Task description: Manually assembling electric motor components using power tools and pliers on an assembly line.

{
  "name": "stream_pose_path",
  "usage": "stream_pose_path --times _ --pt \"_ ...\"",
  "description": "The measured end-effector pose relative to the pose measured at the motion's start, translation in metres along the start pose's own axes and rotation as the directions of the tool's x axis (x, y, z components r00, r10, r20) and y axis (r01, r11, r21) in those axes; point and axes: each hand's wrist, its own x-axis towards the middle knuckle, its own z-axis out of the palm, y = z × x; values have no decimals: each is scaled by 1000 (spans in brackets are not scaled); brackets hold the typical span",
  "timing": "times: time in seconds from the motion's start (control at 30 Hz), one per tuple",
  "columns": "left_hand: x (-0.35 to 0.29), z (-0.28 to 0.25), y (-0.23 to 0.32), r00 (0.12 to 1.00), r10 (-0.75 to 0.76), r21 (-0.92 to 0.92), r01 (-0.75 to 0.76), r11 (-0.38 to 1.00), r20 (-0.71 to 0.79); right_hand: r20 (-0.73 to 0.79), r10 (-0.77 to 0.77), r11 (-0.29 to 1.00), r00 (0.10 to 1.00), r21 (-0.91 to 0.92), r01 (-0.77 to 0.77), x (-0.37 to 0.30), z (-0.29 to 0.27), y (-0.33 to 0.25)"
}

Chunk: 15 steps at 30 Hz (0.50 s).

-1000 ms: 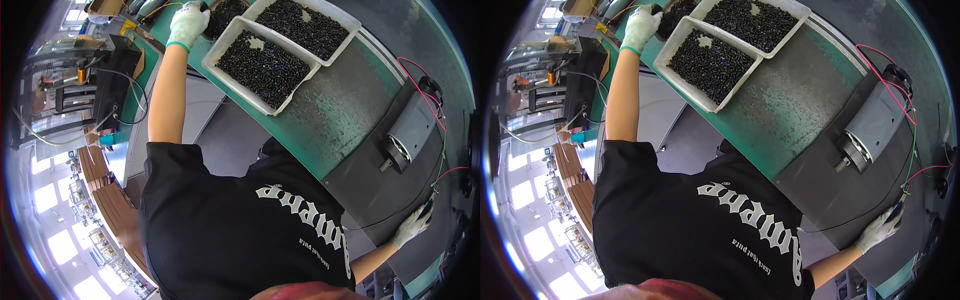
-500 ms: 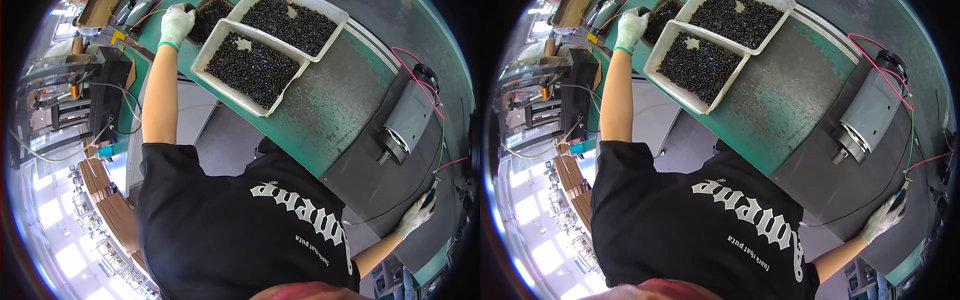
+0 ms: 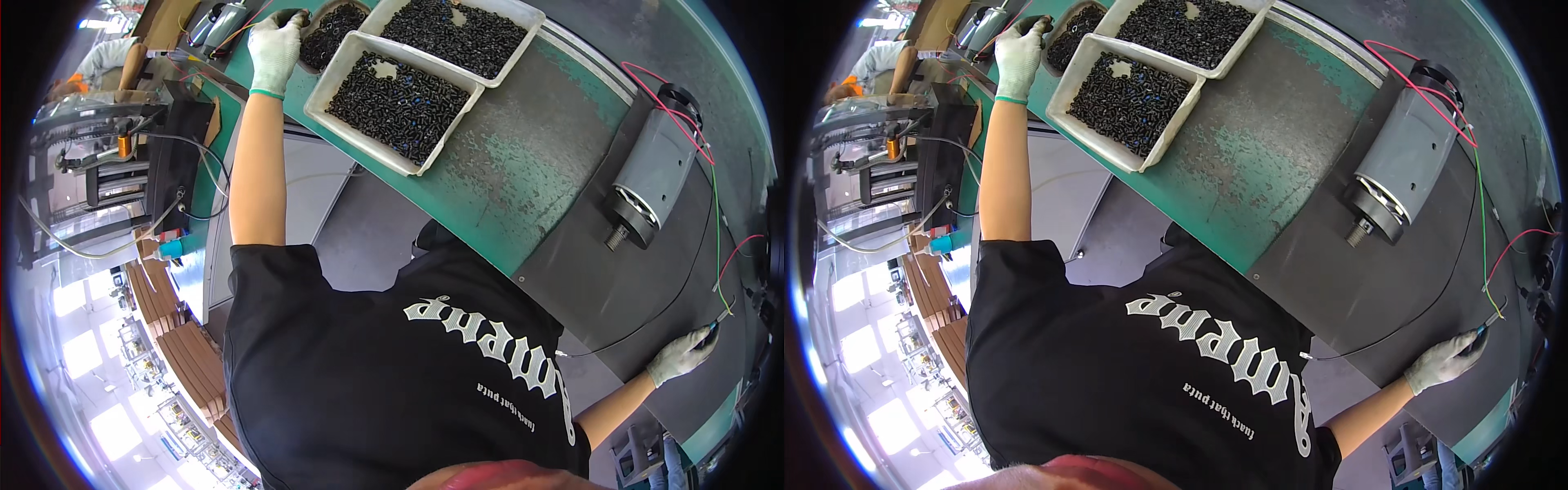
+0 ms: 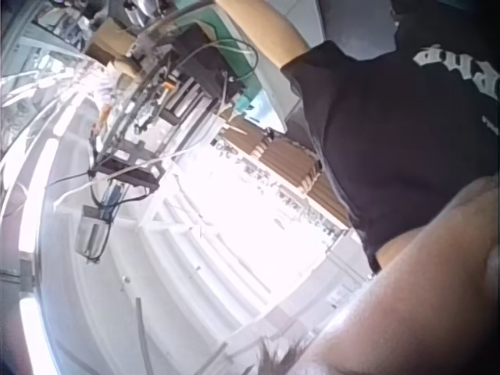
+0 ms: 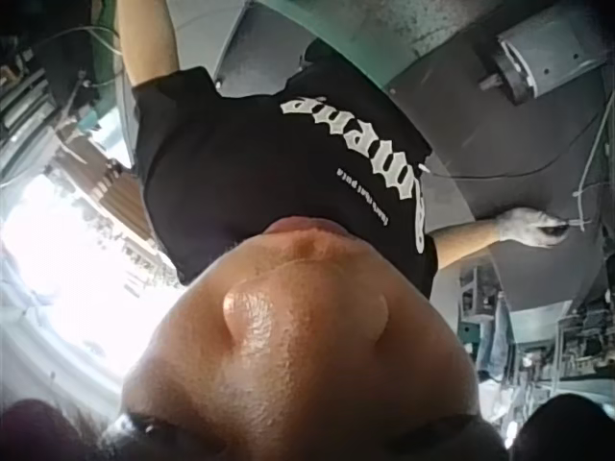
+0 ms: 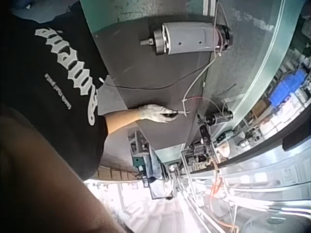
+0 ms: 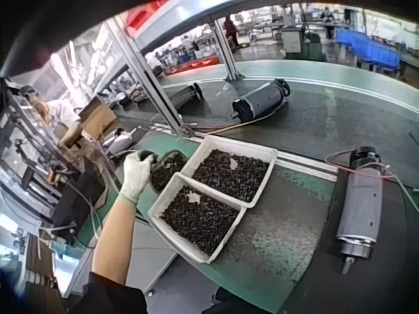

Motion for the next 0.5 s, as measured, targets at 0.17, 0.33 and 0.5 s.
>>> stream_pose_path --times 0.17,0.33,0.5 --pt "-34 2 49 944 -179 -775 329 540 276 87 614 678 784 450 -581 -2 -24 -20" --pt "-177 30 230 749 180 -769 602 217 638 168 150 488 974 845 -221 -8 -39 -112" --pt "-222 56 325 466 447 -478 873 -94 763 173 -581 758 795 471 451 36 -55 -181"
